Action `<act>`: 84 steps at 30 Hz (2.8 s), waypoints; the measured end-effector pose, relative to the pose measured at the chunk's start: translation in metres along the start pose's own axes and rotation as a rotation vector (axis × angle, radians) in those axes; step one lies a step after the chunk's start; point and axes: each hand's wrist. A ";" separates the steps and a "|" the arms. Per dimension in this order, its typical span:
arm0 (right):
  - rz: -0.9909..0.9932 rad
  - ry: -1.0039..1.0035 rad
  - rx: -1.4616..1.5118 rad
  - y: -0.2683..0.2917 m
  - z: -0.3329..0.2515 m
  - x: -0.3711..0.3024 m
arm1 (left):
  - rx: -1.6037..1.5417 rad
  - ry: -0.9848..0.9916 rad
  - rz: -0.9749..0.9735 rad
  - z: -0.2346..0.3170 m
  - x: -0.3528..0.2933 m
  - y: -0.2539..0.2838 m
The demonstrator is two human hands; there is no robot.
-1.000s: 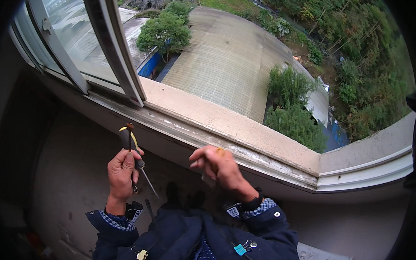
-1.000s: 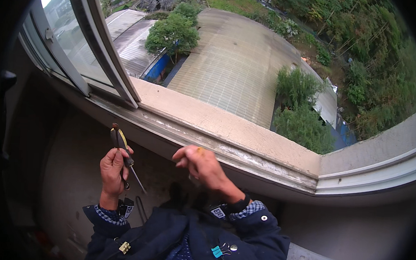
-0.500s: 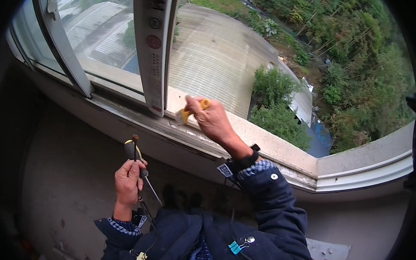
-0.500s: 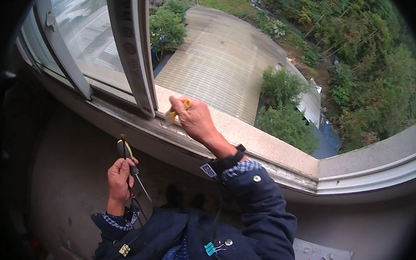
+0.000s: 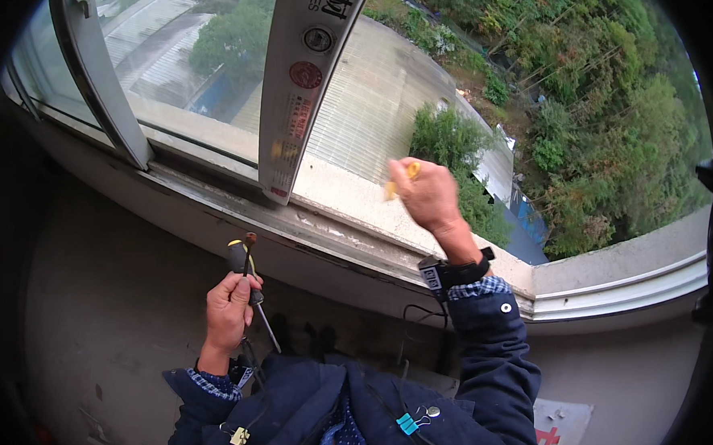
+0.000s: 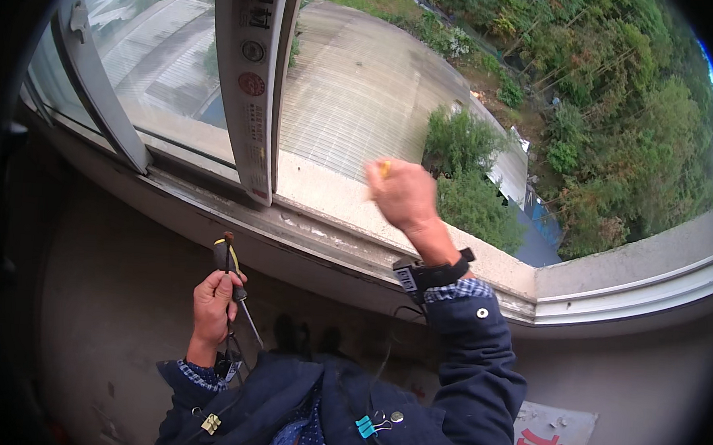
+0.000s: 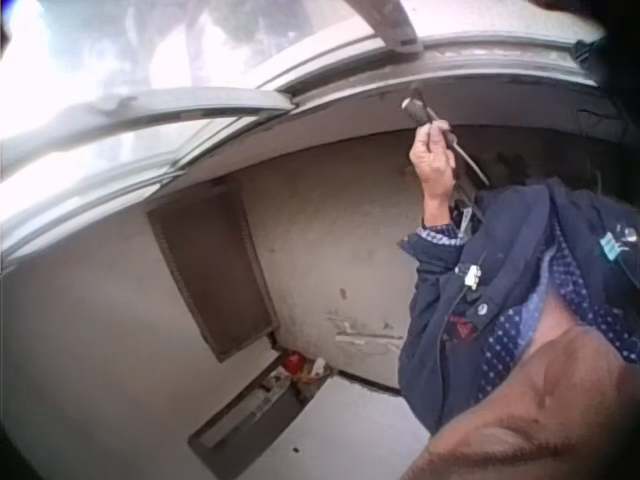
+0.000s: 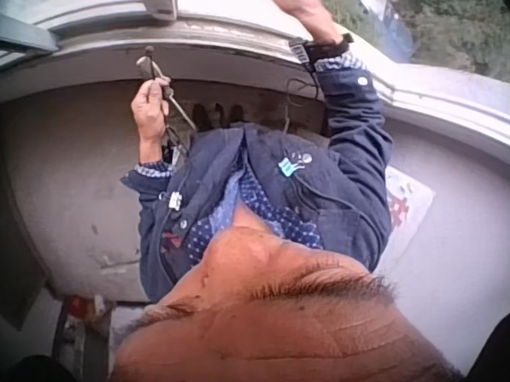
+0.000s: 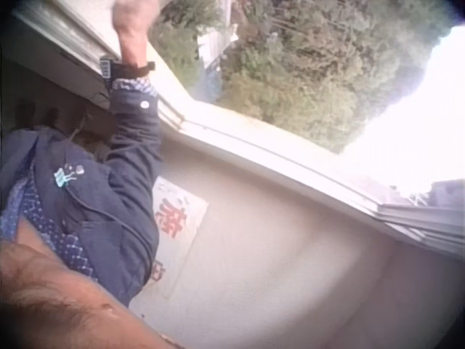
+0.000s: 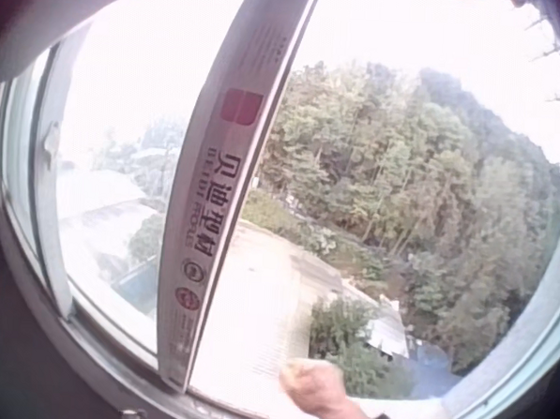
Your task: The person scrapes and brushes the window frame and sill to remove debris and residue. They use a small scraper and a brush, alternating between scraping and brushing along the frame edges and corners.
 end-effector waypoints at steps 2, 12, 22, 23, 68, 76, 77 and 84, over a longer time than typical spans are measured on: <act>-0.123 -0.006 0.482 -0.030 -0.015 -0.003 | 0.015 -0.002 -0.028 0.000 0.002 -0.001; -0.499 0.102 0.016 -0.010 -0.010 -0.016 | 0.036 0.047 -0.086 -0.006 0.001 0.000; -0.343 0.673 0.385 -0.086 -0.083 -0.009 | 0.047 0.046 -0.061 -0.011 -0.011 0.010; -0.343 0.662 0.339 -0.098 -0.091 -0.003 | 0.056 0.054 -0.052 -0.011 -0.013 0.012; -0.443 0.364 -0.312 -0.155 -0.193 0.026 | -0.032 0.128 0.012 -0.015 -0.015 0.155; -0.334 0.465 -0.068 -0.182 -0.174 0.025 | 0.025 0.110 -0.021 -0.008 -0.007 0.147; -0.405 0.391 -0.151 -0.169 -0.165 0.024 | 0.024 0.125 -0.050 -0.007 -0.006 0.146; -0.425 0.087 -0.369 -0.075 -0.128 -0.023 | 0.049 0.139 -0.170 -0.003 0.008 0.138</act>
Point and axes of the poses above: each hand's wrist, its own x-axis towards the middle knuckle, its own y-axis out of the back of the hand, z = x × y, and after that the axes turned 12 degrees about x, right-handed
